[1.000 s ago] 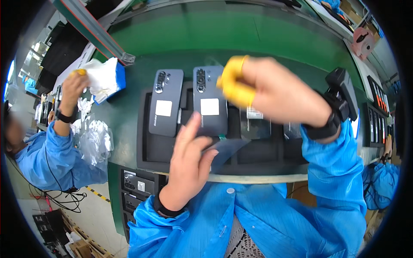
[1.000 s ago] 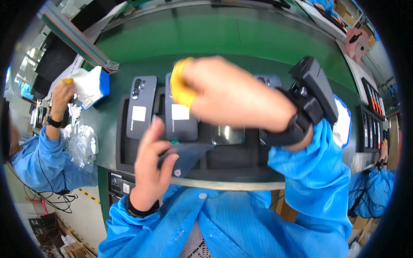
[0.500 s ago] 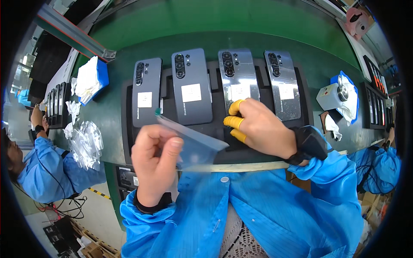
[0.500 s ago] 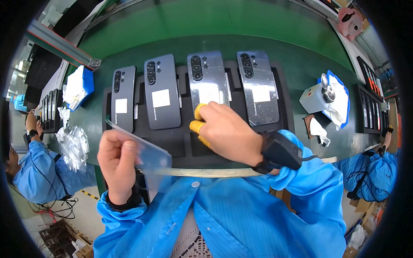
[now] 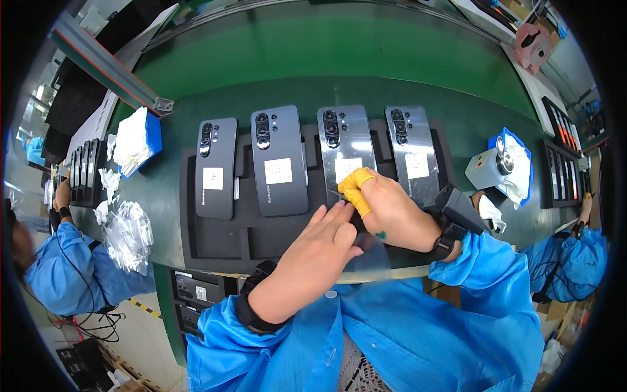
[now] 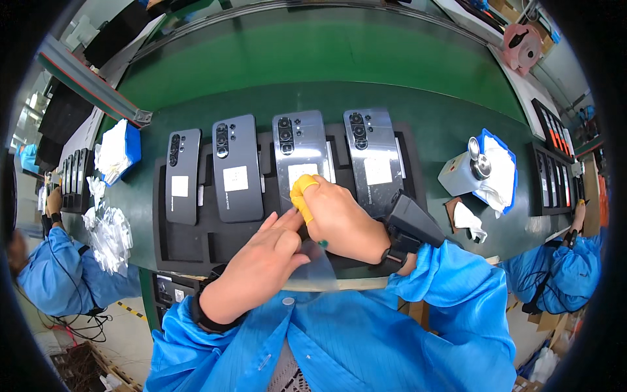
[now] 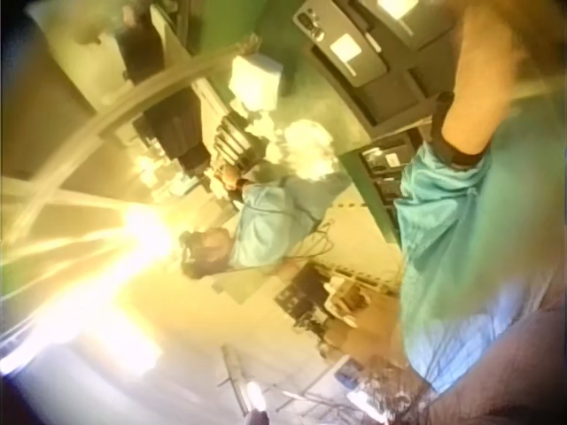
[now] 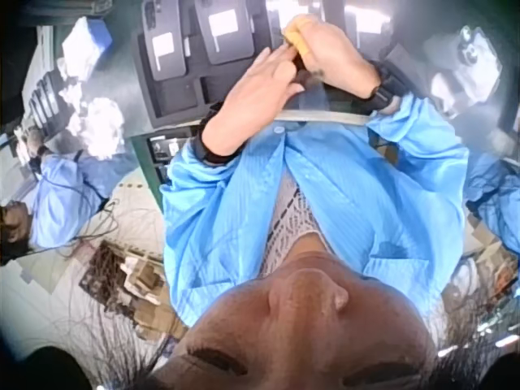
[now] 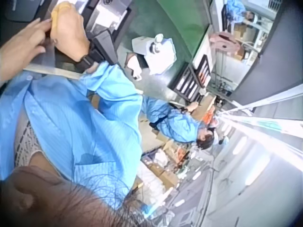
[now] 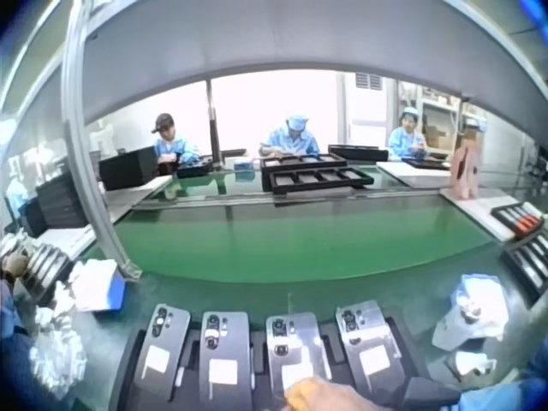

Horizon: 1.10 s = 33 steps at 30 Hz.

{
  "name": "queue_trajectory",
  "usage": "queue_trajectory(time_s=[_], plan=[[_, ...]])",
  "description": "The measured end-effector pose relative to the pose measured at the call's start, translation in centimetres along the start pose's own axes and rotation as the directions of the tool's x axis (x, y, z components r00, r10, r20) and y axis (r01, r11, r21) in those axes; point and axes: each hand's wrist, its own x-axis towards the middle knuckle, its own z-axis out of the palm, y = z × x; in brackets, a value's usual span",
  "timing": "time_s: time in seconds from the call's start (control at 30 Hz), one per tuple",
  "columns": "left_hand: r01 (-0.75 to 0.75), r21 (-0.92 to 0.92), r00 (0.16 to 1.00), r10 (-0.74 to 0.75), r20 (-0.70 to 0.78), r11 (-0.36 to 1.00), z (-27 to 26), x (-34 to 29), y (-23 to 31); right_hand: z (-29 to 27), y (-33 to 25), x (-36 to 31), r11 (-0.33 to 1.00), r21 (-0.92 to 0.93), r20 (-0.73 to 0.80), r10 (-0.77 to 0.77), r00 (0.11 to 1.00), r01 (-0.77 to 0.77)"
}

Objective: Cleaning and inspecting the back camera lenses and bodies of smartphones on an assembly line.

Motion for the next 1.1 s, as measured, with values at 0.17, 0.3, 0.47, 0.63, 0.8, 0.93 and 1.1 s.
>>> queue_trajectory(time_s=[0.17, 0.3, 0.47, 0.63, 0.8, 0.93, 1.1], plan=[[0.104, 0.148, 0.995, -0.103, -0.014, 0.983, 2.3, 0.0, 0.5, -3.9, 1.7, 3.9, 0.984, 0.172, -0.195, -0.002, 0.981, 0.036], [0.145, 0.161, 0.989, -0.146, -0.004, 0.976, 2.5, 0.4, 1.1, -13.4, 2.2, 11.3, 0.927, 0.346, -0.558, 0.081, 0.826, 0.143], [0.17, 0.19, 0.985, -0.172, -0.007, 0.967, 2.7, 0.5, 1.4, -16.5, -1.3, 12.5, 0.974, -0.191, -0.825, -0.226, 0.518, 0.121], [0.27, -0.012, 0.963, -0.271, -0.011, 0.963, 1.1, 0.1, 1.4, -12.9, -3.2, 6.9, 0.902, -0.234, -0.536, -0.43, 0.726, 0.362], [0.029, -0.043, 0.857, -0.047, -0.513, 0.999, -1.4, 1.5, 3.2, -10.1, -5.2, -1.8, 0.98, 0.184, 0.278, -0.122, 0.953, 0.071], [0.009, -0.066, 0.943, -0.031, -0.332, 0.998, -2.7, 1.7, 2.9, -10.2, -3.2, -4.0, 0.547, 0.819, 0.23, -0.039, 0.972, -0.172], [0.195, -0.265, 0.903, -0.279, -0.328, 0.944, -2.3, 2.1, 3.7, -9.5, 1.5, -6.1, 0.994, 0.105, -0.184, 0.028, 0.983, -0.009]])
